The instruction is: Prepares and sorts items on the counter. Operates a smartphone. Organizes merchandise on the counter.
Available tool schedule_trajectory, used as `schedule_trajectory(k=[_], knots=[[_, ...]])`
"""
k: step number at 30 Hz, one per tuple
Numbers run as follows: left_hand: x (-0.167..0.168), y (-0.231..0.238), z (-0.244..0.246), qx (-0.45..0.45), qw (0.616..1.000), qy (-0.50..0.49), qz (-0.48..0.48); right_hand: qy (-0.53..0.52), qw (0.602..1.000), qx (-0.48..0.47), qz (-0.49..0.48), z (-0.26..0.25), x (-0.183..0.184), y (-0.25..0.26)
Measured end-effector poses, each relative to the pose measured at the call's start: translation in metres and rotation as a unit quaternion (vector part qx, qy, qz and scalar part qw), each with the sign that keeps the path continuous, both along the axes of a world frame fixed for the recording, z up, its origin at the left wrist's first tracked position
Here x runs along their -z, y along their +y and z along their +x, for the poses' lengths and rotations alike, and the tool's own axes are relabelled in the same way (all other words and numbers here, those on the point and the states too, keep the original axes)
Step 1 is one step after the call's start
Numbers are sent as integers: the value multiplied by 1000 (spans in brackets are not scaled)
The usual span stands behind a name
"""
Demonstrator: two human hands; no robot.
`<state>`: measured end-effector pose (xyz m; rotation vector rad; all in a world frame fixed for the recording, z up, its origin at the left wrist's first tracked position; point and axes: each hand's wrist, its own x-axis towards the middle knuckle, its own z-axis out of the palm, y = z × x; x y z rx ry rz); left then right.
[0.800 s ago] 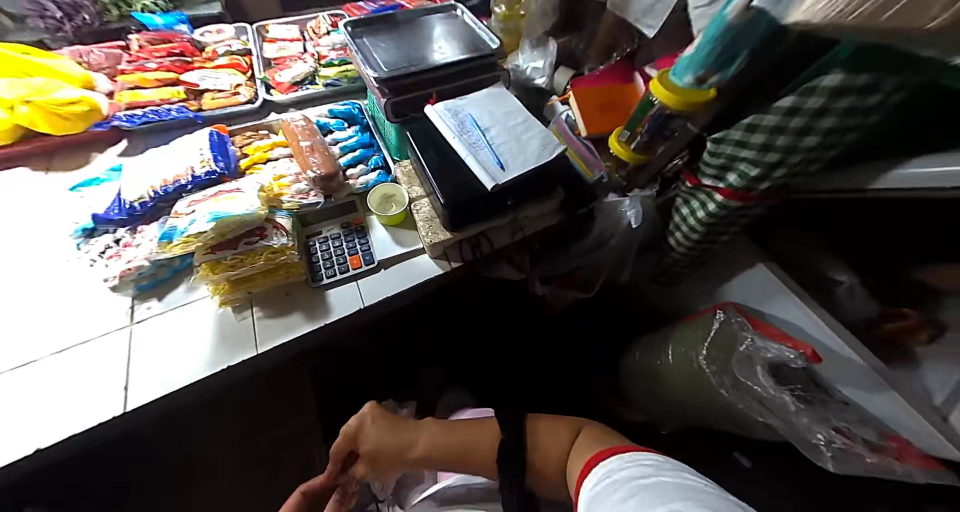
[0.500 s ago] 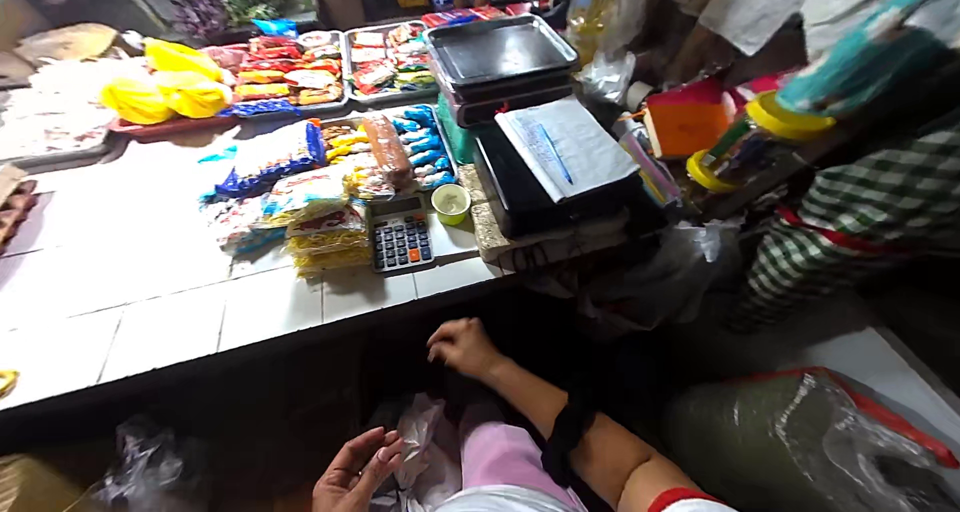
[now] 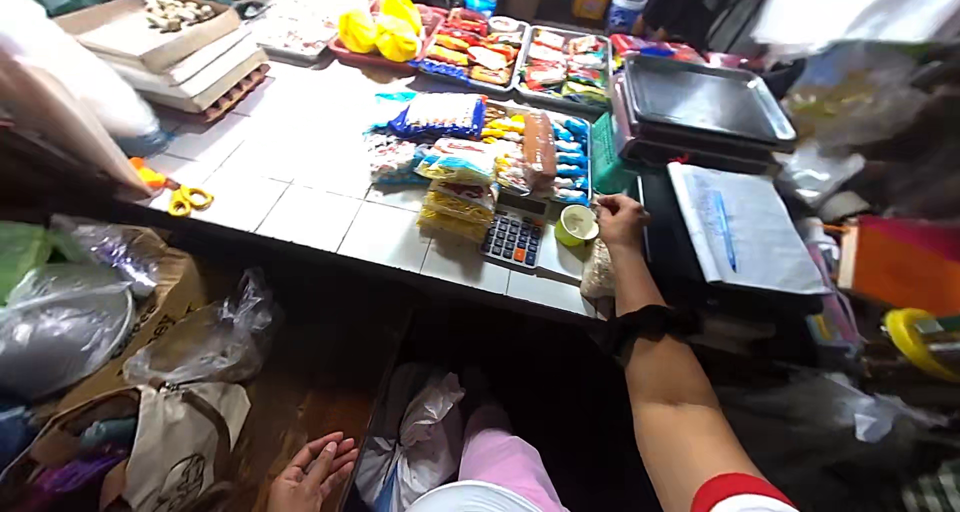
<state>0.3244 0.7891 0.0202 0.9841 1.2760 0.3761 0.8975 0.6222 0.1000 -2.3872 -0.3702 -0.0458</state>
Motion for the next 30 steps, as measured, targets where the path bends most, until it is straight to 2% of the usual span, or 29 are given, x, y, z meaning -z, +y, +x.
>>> schedule_trajectory(k=[3,7,11,15,17,19,20,22,27,29,30], knots=[[11,-8,-24,-31,999,34,-17,55,994,-10,-96,16,11,13],[24,-18,-42,-39,997,57,-38,113,959,-57,-252,38,48,33],[29,-20,-46,-49,996,62,-48,133,934,-85,-321,36,55,43],[31,-15,-39,-50,995,68,-53,115,928,-109,-338,40,48,43],[34,-9,-35,-54,996,54,-45,69,956,-111,-263,33,30,38],[40,-6,-32,-51,998,34,-25,22,981,-129,-144,10,3,27],[40,-6,-31,-41,998,32,-19,14,983,-150,-103,-4,-7,20],[37,-8,-29,-26,998,51,-31,14,979,-189,-81,-18,-8,3],[50,-11,-33,-4,993,80,-86,-42,964,-160,-210,-6,16,8],[58,-15,-40,-1,991,93,-95,-44,947,-168,-269,-7,18,11],[63,-18,-44,6,990,106,-96,-60,944,-183,-268,-15,16,12]])
